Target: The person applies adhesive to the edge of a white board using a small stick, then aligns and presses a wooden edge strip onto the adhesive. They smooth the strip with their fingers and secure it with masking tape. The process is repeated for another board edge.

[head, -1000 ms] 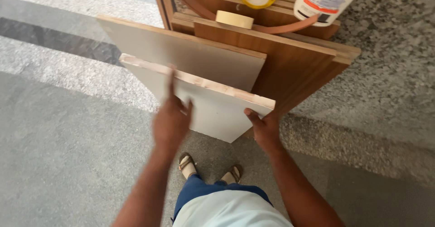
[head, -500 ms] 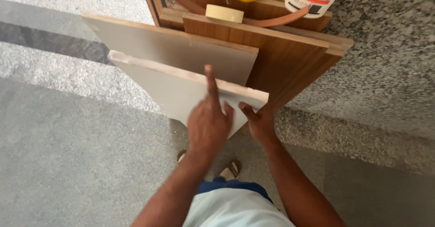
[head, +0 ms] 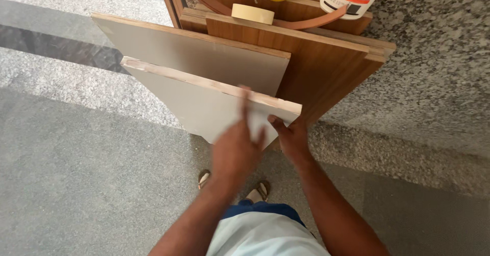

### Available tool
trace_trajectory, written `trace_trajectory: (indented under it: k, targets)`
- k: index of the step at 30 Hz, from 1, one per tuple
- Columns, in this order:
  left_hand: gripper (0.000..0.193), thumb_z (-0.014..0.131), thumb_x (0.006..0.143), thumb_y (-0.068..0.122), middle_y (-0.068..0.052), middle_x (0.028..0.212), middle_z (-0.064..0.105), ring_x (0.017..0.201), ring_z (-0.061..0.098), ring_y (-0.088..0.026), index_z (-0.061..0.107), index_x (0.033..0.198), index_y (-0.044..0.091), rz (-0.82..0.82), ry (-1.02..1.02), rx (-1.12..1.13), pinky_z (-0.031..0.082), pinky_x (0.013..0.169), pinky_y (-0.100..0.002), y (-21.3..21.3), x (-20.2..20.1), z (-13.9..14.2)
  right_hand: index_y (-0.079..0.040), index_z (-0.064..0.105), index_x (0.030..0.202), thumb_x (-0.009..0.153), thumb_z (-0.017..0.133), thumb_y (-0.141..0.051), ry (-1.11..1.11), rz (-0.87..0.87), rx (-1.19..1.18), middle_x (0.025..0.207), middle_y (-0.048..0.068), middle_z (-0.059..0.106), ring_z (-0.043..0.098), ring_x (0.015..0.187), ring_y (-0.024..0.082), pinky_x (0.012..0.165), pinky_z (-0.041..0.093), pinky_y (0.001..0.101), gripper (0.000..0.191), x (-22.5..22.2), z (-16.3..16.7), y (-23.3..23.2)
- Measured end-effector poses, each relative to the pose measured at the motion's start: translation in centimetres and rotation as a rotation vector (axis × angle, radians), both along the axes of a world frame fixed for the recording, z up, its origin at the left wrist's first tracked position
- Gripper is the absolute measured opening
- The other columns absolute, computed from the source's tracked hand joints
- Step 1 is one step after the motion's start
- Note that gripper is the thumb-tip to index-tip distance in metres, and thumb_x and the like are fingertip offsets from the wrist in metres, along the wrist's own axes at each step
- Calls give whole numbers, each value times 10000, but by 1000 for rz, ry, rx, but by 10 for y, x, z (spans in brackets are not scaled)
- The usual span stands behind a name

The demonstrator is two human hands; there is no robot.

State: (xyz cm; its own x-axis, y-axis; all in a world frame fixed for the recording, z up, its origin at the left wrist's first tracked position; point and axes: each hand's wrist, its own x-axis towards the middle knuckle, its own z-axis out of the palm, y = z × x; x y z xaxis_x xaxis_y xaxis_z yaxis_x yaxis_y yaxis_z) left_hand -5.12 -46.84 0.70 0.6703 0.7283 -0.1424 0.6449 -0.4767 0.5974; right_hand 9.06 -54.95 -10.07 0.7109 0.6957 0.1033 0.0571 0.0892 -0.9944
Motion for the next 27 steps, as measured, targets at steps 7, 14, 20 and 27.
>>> trace_trajectory:
  k: [7, 14, 20, 27]
  targets:
    - [781, 618, 974, 311, -175, 914, 723, 759, 715, -388, 184, 1622, 262, -475, 6, 70, 576, 656, -529, -25, 8, 29, -114, 495, 1354, 925, 722, -264, -81, 21, 90, 1210, 103, 623, 640, 1102, 206, 886, 582, 387, 508, -8, 5, -10]
    - [648, 458, 1098, 217, -145, 863, 733, 696, 740, -256, 128, 1655, 186, -406, 503, 310, 600, 594, -398, 47, 13, 55, 17, 654, 1255, 977, 743, -288, 17, 32, -92, 1091, 121, 758, 729, 1032, 204, 872, 594, 360, 423, -12, 6, -7]
    - [837, 593, 978, 269, -180, 1033, 707, 785, 718, -307, 79, 1630, 169, -620, 339, 402, 599, 651, -461, -5, 10, 48, -145, 317, 1562, 977, 709, -286, 149, -117, -371, 1106, 148, 677, 722, 933, 253, 718, 663, 417, 718, -16, 5, -10]
    - [949, 596, 965, 166, -179, 932, 688, 650, 689, -274, -36, 1628, 413, -363, 337, 395, 595, 575, -409, 48, -33, 16, -3, 621, 1279, 973, 734, -297, 1, -5, -86, 1171, 122, 715, 676, 1108, 227, 948, 537, 380, 440, -9, -10, -7]
